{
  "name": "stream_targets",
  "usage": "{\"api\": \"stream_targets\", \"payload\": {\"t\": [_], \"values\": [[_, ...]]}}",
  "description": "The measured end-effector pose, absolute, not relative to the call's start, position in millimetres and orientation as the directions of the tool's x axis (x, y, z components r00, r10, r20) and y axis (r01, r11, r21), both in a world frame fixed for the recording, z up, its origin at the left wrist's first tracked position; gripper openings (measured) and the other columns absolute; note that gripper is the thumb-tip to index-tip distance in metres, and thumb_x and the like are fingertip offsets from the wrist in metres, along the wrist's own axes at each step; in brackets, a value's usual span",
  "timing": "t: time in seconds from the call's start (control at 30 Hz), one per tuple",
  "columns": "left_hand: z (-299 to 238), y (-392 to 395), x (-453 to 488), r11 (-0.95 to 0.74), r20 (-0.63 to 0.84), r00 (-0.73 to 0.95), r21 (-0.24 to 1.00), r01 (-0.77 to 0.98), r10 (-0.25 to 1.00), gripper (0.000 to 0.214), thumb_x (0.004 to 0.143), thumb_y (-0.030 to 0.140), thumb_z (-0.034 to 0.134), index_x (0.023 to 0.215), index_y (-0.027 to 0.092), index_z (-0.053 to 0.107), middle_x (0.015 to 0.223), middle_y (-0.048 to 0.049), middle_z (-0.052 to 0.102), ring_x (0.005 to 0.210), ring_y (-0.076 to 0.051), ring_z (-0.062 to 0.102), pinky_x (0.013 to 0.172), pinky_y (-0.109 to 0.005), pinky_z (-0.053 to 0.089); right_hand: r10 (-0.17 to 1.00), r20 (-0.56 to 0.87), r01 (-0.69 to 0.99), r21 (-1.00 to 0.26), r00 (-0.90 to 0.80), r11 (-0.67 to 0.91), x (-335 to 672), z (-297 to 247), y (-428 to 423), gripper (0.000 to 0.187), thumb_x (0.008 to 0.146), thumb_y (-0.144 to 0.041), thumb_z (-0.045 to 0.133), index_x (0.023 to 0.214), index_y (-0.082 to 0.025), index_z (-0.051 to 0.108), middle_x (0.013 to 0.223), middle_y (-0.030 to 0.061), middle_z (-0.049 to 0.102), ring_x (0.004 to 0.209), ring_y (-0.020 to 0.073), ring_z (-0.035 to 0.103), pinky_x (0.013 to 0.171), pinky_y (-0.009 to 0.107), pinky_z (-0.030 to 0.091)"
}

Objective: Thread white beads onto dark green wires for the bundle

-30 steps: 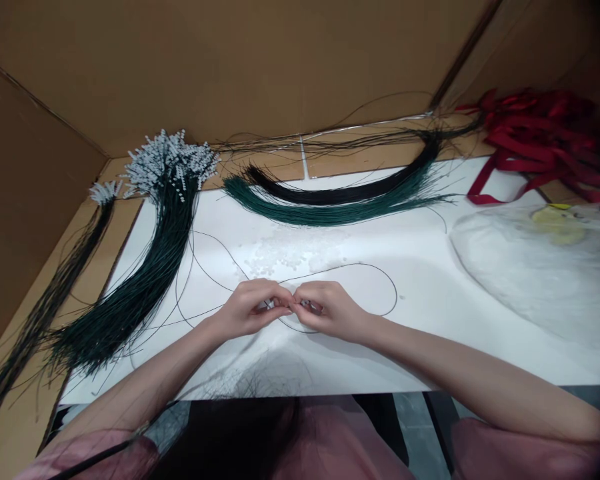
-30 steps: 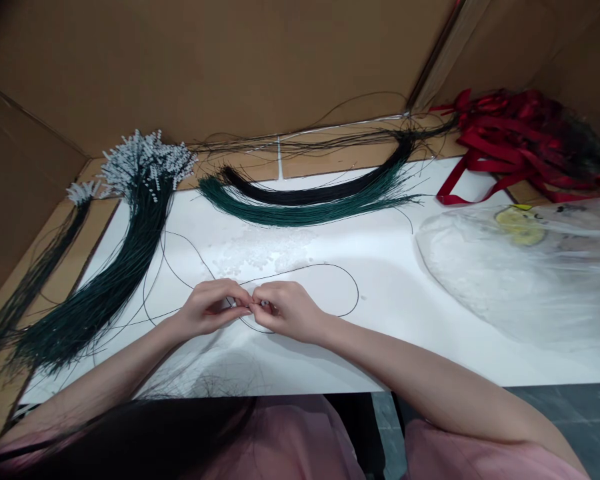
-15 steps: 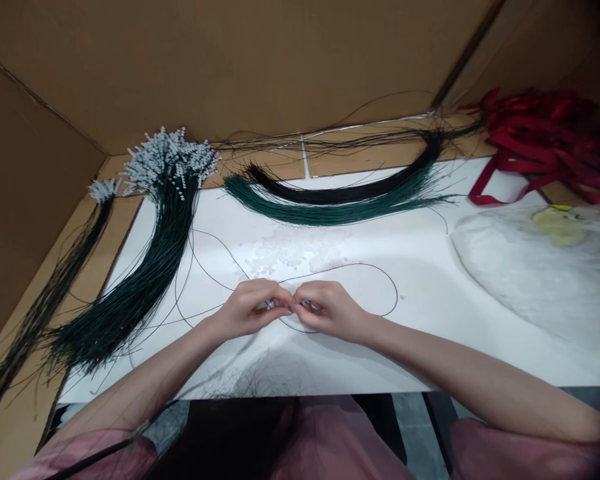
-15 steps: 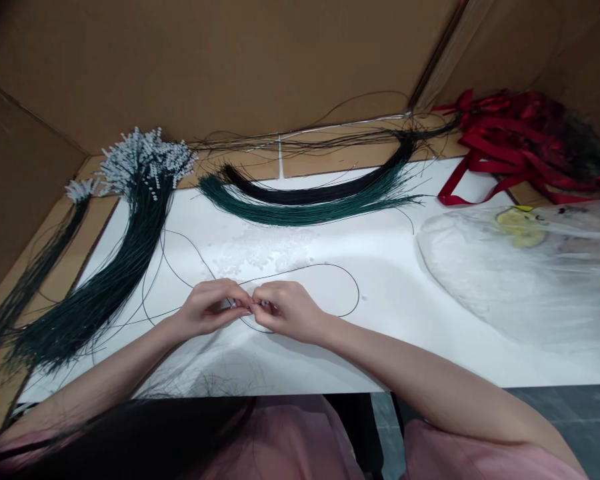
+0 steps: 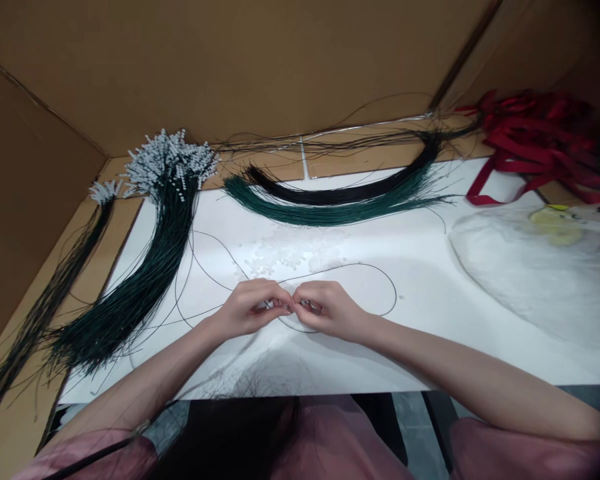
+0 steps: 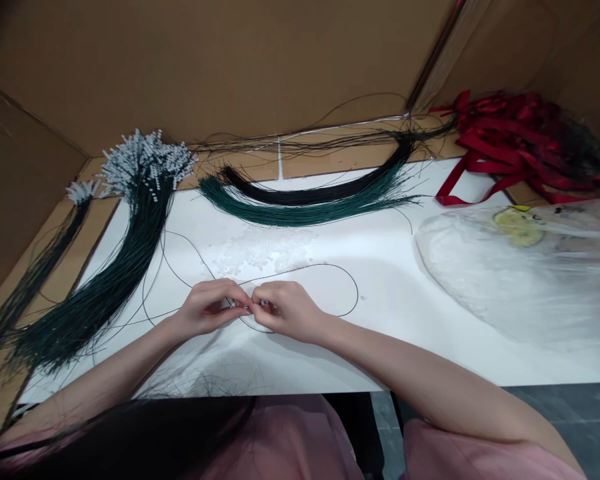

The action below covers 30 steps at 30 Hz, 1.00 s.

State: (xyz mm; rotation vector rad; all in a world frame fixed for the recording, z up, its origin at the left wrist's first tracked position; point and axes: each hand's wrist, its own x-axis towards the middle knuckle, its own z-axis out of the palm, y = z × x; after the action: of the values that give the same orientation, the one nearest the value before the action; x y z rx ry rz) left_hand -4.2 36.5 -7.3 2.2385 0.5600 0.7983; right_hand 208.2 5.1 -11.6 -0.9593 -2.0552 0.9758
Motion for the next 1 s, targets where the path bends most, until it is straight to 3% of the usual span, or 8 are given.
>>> {"api": "stream_targets", "payload": {"t": [1.0], "values": [[-4.8, 35.3, -4.4, -0.659, 0.362, 0.726, 0.735, 0.164, 0.584, 0.01, 0.085, 0.016, 0.068, 0.095, 0.016, 0.066, 0.076, -0.0031, 0.069, 0.066, -0.011, 0.062, 0.063, -0.022, 0.048, 0.825, 0.228, 0.341, -0.83, -0.516, 0.442, 208.7, -12.0, 5.0, 0.017, 0.084, -0.014, 0.055, 0.067, -0.016, 0.055, 0.058, -0.0046, 0.048, 0.054, 0.007, 0.044, 0.054, 0.018, 0.03]]}}
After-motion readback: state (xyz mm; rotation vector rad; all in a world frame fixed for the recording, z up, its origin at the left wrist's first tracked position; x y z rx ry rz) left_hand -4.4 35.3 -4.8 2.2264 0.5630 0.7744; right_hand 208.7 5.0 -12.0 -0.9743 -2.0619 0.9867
